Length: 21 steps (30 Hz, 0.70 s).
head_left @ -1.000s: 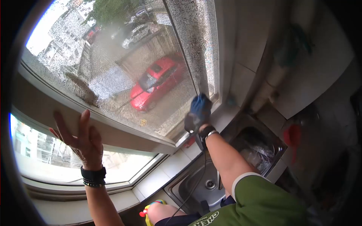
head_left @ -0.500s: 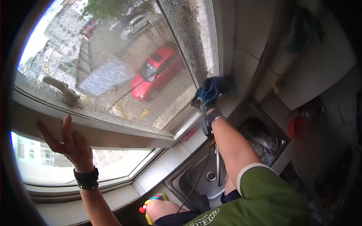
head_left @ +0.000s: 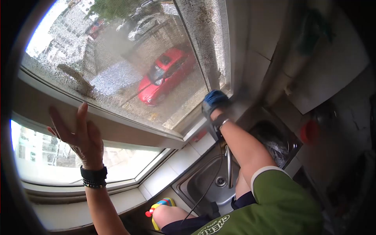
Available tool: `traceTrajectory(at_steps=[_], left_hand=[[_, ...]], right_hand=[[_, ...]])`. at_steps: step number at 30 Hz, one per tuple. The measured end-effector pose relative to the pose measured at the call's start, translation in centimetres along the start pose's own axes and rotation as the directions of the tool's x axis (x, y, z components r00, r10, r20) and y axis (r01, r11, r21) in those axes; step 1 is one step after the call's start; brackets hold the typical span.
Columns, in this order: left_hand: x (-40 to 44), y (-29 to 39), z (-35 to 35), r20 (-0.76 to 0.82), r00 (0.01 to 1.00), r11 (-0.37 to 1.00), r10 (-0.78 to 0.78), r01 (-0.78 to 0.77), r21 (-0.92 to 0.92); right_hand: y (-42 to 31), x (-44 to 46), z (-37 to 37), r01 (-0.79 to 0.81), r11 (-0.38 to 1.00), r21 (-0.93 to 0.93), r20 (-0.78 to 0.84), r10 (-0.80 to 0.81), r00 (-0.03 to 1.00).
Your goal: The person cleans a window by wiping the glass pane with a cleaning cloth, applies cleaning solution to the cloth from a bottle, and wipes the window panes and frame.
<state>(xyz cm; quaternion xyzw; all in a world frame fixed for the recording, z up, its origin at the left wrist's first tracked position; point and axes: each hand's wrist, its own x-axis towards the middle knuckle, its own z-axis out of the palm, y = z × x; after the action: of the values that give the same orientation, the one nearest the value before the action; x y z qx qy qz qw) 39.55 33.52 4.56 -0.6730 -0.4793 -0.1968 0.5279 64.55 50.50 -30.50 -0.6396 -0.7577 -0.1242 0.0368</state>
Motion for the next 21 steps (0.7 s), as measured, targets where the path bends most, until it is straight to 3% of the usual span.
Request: traceTrajectory(at_steps=[2,3,4,5,6,8,9,11,12,13,14,15,16,17,18,19,20,21], left_hand=[[-0.1,0.3,0.3,-0.008,1.000,1.000,-0.017,0.017,-0.014],[-0.1,0.4,0.5,-0.014,0.999,0.999,-0.030,0.029,-0.013],[-0.1,0.4,0.5,-0.021,0.999,0.999,-0.041,0.041,-0.006],[-0.1,0.4,0.5,-0.027,0.999,0.999,-0.034,0.034,-0.012],[-0.2,0.3,0.4,-0.030,0.999,1.000,-0.026,0.026,-0.014],[-0.3,0.1,0.3,-0.019,1.000,1.000,-0.018,0.018,-0.004],[-0.3,0.1,0.3,-0.011,1.000,1.000,-0.019,0.019,0.006],[-0.4,0.2,0.2,0.000,1.000,1.000,-0.017,0.017,0.015],[-0.3,0.3,0.2,-0.007,1.000,1.000,-0.017,0.017,0.020],[-0.1,0.3,0.2,-0.016,1.000,1.000,-0.017,0.018,0.025],[-0.1,0.5,0.2,-0.022,1.000,1.000,-0.014,0.014,0.005],[-0.1,0.6,0.2,-0.028,1.000,1.000,-0.013,0.012,-0.009],[-0.1,0.5,0.2,-0.032,0.999,1.000,-0.012,0.011,-0.021],[-0.2,0.3,0.2,-0.037,0.999,1.000,-0.003,0.002,-0.013],[-0.2,0.3,0.4,-0.044,0.999,1.000,0.001,-0.001,-0.010],[-0.2,0.3,0.7,-0.057,0.998,1.000,0.001,-0.001,-0.009],[-0.2,0.4,0.7,-0.061,0.998,1.000,0.002,-0.004,-0.026],[0.0,0.5,0.8,-0.072,0.997,0.999,0.003,-0.006,-0.040]], right_hand=[[-1.2,-3.3,-6.4,0.229,0.935,0.271,0.067,-0.256,0.964],[-2.2,-5.0,-12.1,0.302,0.923,0.239,0.143,-0.341,0.929],[-6.5,-5.5,-10.9,0.357,0.904,0.235,0.265,-0.413,0.871],[-8.5,-6.2,-10.8,0.170,0.846,0.505,0.225,-0.320,0.920],[-10.5,-6.9,-10.7,0.014,0.670,0.742,0.183,-0.222,0.958],[-10.0,-7.2,-8.0,0.145,0.529,0.836,0.028,-0.305,0.952],[-8.4,-6.4,-9.3,0.275,0.665,0.694,0.069,-0.442,0.894],[-3.7,-4.0,-11.4,0.158,0.777,0.610,0.308,-0.415,0.856],[-1.7,-2.8,-9.2,0.043,0.776,0.629,0.318,-0.308,0.897],[0.5,-1.5,-5.4,-0.219,0.662,0.716,0.340,-0.058,0.939],[3.0,-0.4,-1.7,-0.439,0.418,0.795,0.381,0.219,0.898],[5.3,0.8,1.5,-0.521,0.211,0.827,0.392,0.447,0.804],[7.0,2.0,4.5,-0.528,0.238,0.815,0.337,0.546,0.767],[7.3,2.9,8.1,-0.410,0.721,0.559,0.142,0.404,0.904],[7.7,3.8,11.6,-0.225,0.970,0.094,-0.064,0.231,0.971],[6.8,3.0,11.8,-0.162,0.920,-0.356,-0.172,0.105,0.979],[5.7,1.9,12.1,-0.118,0.670,-0.733,-0.208,-0.056,0.977],[4.7,1.1,6.5,-0.186,0.964,-0.193,-0.033,0.183,0.983]])
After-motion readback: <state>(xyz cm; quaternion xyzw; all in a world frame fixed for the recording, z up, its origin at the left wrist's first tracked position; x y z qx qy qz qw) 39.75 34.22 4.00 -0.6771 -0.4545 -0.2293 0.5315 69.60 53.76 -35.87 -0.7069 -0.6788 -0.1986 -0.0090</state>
